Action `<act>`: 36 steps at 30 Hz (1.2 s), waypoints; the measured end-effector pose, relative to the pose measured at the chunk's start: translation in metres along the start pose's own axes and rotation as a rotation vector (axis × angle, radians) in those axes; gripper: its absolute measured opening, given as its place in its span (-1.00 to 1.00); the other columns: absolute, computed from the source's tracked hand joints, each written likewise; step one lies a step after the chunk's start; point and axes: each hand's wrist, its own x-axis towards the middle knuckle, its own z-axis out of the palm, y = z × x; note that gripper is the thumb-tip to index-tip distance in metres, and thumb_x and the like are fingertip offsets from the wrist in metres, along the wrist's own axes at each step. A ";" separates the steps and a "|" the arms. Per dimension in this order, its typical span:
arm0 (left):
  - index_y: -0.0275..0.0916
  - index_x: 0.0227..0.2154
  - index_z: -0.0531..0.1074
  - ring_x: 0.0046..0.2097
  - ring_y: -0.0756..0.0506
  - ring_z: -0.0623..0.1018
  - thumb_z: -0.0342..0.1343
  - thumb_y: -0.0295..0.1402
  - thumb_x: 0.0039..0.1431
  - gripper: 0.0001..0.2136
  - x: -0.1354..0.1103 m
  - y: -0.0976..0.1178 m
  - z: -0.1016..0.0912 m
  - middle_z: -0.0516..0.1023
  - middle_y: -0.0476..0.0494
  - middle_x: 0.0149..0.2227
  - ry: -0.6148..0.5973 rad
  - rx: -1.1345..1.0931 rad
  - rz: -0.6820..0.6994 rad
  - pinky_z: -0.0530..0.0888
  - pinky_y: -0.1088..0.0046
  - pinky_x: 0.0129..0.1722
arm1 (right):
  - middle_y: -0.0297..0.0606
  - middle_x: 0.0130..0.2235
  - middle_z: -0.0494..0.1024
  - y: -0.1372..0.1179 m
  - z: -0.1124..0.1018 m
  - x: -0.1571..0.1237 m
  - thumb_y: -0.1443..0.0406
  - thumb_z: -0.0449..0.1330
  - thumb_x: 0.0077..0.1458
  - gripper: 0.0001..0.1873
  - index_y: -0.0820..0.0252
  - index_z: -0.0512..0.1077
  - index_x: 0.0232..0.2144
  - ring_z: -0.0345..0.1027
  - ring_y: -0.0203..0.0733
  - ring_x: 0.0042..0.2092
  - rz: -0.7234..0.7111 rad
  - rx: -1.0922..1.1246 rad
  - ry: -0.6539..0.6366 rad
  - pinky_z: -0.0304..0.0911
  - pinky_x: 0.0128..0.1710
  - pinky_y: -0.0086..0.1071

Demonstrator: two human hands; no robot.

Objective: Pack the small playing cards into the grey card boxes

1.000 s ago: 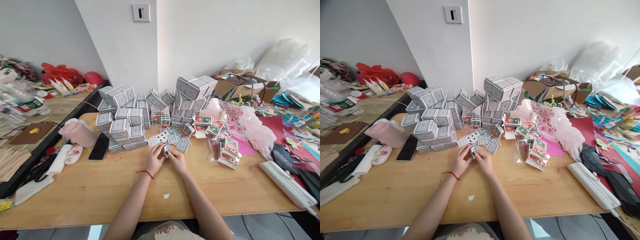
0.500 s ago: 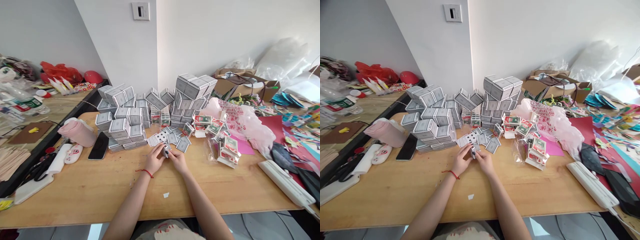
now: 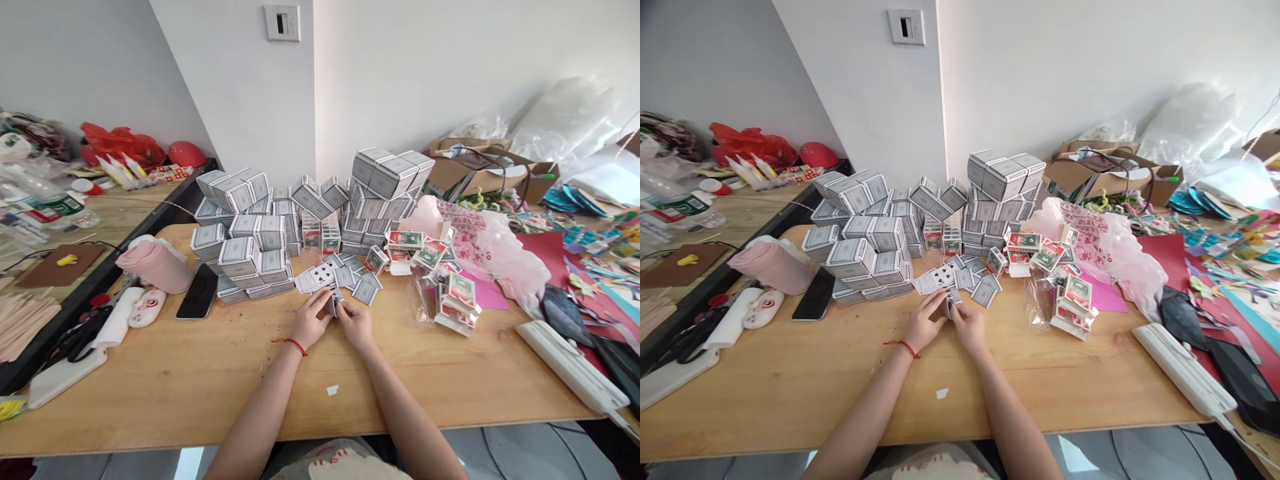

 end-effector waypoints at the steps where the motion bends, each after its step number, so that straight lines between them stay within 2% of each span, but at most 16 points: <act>1: -0.11 0.05 0.17 0.07 -0.11 0.33 0.04 -0.50 0.01 -0.51 0.000 0.000 0.000 0.28 -0.16 0.07 0.001 0.007 -0.001 0.35 0.23 0.03 | -0.28 -0.49 0.52 0.000 0.000 0.000 0.11 0.05 -0.01 -0.65 0.23 0.50 -0.45 0.36 -0.16 -0.41 -0.008 -0.012 0.006 0.25 -0.40 -0.38; 6: -0.09 0.04 0.18 0.06 -0.11 0.32 0.06 -0.52 -0.02 -0.48 0.000 0.001 0.001 0.29 -0.13 0.05 0.036 0.050 -0.023 0.34 0.25 0.04 | -0.30 -0.55 0.49 -0.001 -0.003 -0.001 0.10 0.00 0.04 -0.61 0.24 0.49 -0.49 0.34 -0.17 -0.46 -0.025 0.004 -0.040 0.24 -0.44 -0.38; 10: -0.09 0.05 0.17 0.07 -0.10 0.31 0.04 -0.55 -0.03 -0.47 -0.001 0.001 0.001 0.28 -0.12 0.06 0.046 0.046 -0.050 0.32 0.25 0.05 | -0.23 -0.32 0.54 -0.010 -0.006 -0.004 0.19 0.05 0.01 -0.69 0.20 0.47 -0.26 0.39 -0.08 -0.26 -0.116 0.120 -0.140 0.28 -0.27 -0.29; 12: -0.10 0.05 0.17 0.07 -0.10 0.31 0.02 -0.54 -0.02 -0.48 -0.001 0.000 0.001 0.28 -0.13 0.06 0.054 0.046 -0.057 0.31 0.24 0.06 | -0.19 -0.23 0.52 -0.012 -0.005 -0.005 0.25 0.08 -0.03 -0.65 0.19 0.43 -0.16 0.39 -0.06 -0.21 -0.168 0.119 -0.161 0.28 -0.21 -0.25; 21: -0.06 0.08 0.13 0.08 -0.10 0.30 0.00 -0.55 0.00 -0.46 -0.001 -0.002 0.002 0.26 -0.11 0.07 0.055 0.055 -0.076 0.31 0.26 0.05 | -0.21 -0.17 0.52 0.002 -0.002 -0.003 0.31 0.05 -0.03 -0.61 0.12 0.39 -0.09 0.41 -0.04 -0.21 -0.228 -0.028 -0.159 0.30 -0.21 -0.21; 24: -0.04 0.08 0.11 0.07 -0.11 0.30 0.00 -0.56 -0.01 -0.44 0.000 -0.004 0.002 0.25 -0.11 0.07 0.038 0.053 -0.081 0.33 0.24 0.04 | -0.20 -0.21 0.53 0.004 -0.003 -0.002 0.32 0.03 -0.02 -0.61 0.10 0.39 -0.10 0.41 -0.06 -0.24 -0.250 -0.063 -0.156 0.31 -0.26 -0.25; 27: -0.03 0.08 0.11 0.07 -0.12 0.30 0.00 -0.58 -0.03 -0.42 0.000 -0.005 0.003 0.25 -0.12 0.05 0.026 0.054 -0.076 0.33 0.23 0.02 | -0.19 -0.35 0.55 0.005 -0.002 -0.002 0.32 0.01 -0.01 -0.63 0.12 0.41 -0.12 0.40 -0.11 -0.37 -0.264 -0.111 -0.165 0.30 -0.35 -0.30; 29: -0.03 0.07 0.12 0.06 -0.13 0.30 0.01 -0.59 -0.05 -0.41 0.001 -0.004 0.003 0.25 -0.12 0.04 0.019 0.042 -0.073 0.33 0.22 0.02 | -0.21 -0.42 0.53 0.005 -0.002 -0.003 0.31 0.00 0.00 -0.65 0.13 0.43 -0.15 0.38 -0.13 -0.41 -0.251 -0.112 -0.159 0.29 -0.38 -0.31; 31: -0.04 0.06 0.14 0.05 -0.13 0.30 0.03 -0.58 -0.06 -0.41 0.003 -0.002 0.002 0.25 -0.13 0.02 0.015 0.014 -0.081 0.32 0.22 0.01 | -0.21 -0.40 0.53 0.005 -0.001 -0.002 0.29 0.01 0.00 -0.68 0.14 0.44 -0.19 0.38 -0.12 -0.38 -0.209 -0.071 -0.145 0.28 -0.35 -0.30; 34: -0.08 0.04 0.18 0.05 -0.14 0.29 0.09 -0.51 -0.08 -0.44 0.005 0.004 -0.004 0.25 -0.16 0.00 0.013 -0.065 -0.093 0.30 0.22 0.01 | -0.22 -0.33 0.52 0.002 -0.001 0.000 0.24 0.03 0.01 -0.71 0.18 0.43 -0.24 0.38 -0.10 -0.28 -0.115 0.077 -0.140 0.28 -0.27 -0.28; 36: -0.10 0.02 0.21 0.03 -0.15 0.29 0.09 -0.44 -0.04 -0.51 0.006 0.007 -0.008 0.27 -0.18 -0.01 0.001 -0.154 -0.086 0.30 0.21 0.00 | -0.23 -0.35 0.52 -0.002 -0.002 0.002 0.18 0.04 0.02 -0.72 0.21 0.43 -0.30 0.38 -0.12 -0.30 -0.052 0.191 -0.148 0.29 -0.28 -0.28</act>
